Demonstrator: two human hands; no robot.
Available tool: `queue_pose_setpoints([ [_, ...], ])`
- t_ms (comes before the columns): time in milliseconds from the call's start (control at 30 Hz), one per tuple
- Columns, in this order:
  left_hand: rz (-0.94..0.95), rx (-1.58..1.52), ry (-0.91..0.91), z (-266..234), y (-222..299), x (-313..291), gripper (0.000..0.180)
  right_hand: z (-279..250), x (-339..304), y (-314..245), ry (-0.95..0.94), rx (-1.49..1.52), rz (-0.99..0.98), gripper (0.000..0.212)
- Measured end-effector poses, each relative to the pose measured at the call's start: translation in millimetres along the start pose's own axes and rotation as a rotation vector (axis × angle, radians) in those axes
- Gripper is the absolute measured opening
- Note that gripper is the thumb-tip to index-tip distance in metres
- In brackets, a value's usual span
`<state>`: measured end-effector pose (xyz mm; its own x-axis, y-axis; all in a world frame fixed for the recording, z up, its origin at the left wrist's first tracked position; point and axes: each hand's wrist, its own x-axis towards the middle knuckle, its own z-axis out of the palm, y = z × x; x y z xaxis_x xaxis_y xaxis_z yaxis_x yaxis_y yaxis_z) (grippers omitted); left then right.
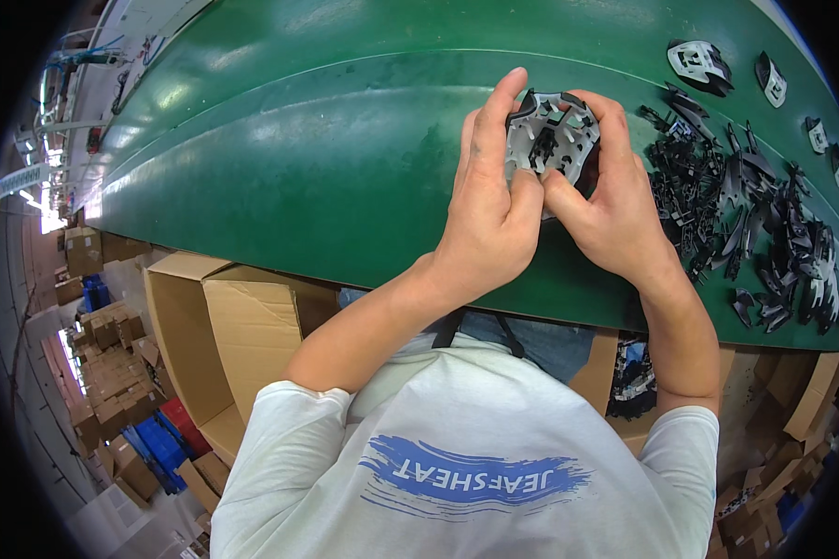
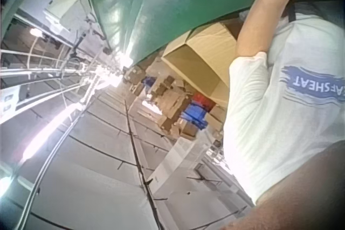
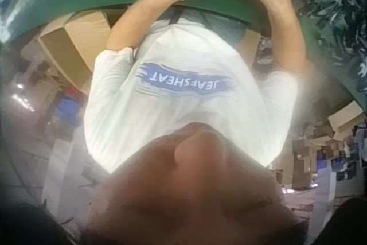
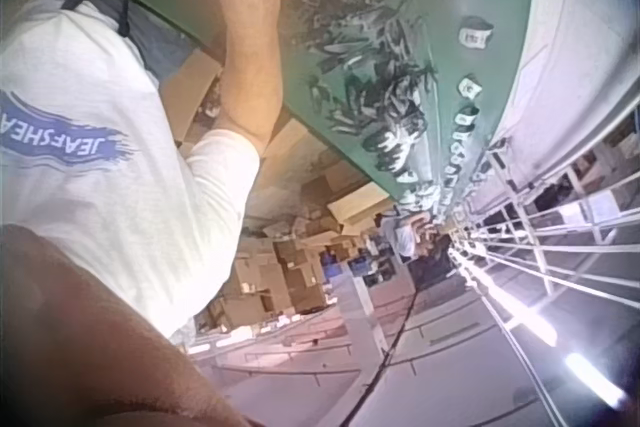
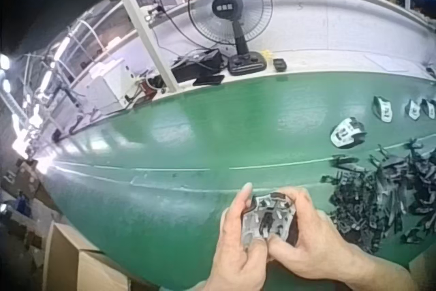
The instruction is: The person assembles computer mice by hand, fitting internal components into plastic mouse shells.
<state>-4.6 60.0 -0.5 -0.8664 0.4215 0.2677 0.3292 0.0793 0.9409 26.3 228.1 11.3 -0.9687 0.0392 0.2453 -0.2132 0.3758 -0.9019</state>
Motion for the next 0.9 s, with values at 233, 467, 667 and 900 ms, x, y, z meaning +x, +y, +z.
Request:
queue_pose_setpoints([
  [233,-0.12,-0.118,-0.053,-5,10,7,0.078,-4,3,7,-0.052,0.107,0.108,0.064],
  [467,-0.343,-0.546,-0.168,-22,56,5,0.09,-22,8,-8,-0.092,0.439,0.283,0.074],
  [667,-0.399,-0.55,-0.191,-27,56,6,0.088,-23,9,-9,-0.126,0.474,0.324,0.076],
  [900,-0.421,-0.579,-0.152,-20,60,1,0.088,-24,8,-11,-0.117,0.519,0.32,0.075],
])
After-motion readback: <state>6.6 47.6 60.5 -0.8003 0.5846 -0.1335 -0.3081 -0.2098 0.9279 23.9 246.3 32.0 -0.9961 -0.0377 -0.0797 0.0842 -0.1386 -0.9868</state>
